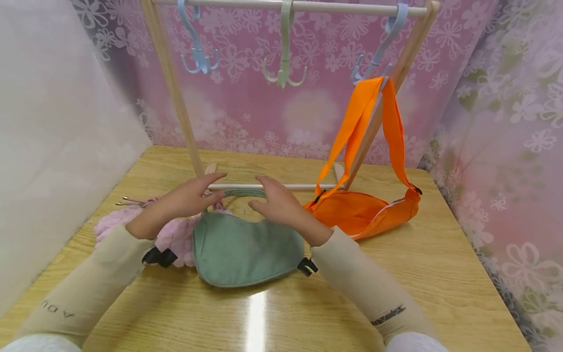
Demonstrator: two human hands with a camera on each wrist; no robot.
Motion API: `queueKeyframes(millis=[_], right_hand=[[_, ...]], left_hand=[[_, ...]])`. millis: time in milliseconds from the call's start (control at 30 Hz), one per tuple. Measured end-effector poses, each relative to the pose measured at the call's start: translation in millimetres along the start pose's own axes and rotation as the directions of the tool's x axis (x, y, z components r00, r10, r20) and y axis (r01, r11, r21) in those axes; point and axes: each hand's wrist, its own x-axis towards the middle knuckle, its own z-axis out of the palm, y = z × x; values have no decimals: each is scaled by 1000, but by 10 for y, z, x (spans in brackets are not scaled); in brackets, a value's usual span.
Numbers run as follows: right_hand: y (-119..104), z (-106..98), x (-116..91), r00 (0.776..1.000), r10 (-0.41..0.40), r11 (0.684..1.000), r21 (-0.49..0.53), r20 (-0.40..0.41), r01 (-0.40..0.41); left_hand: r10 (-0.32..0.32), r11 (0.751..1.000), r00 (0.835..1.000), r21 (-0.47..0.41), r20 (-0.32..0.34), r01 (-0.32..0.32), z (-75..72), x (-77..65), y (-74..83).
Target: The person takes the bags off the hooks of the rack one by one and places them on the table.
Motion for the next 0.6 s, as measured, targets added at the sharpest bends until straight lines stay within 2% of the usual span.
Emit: queueKeyframes(millis=[167, 367, 600], right_hand=[[-90, -118, -135, 999, -41, 999, -12, -20, 41], [-186, -274, -306, 997, -50, 999, 1, -52, 50], [-242, -438, -488, 990, -98, 995, -39, -102, 94]], left_hand=[[22, 1000, 1000, 20, -18, -22, -56, -47, 137], [43, 996, 998, 77, -37, -40, -120, -85, 300], [91, 990, 994, 116, -60, -84, -197, -120, 506]])
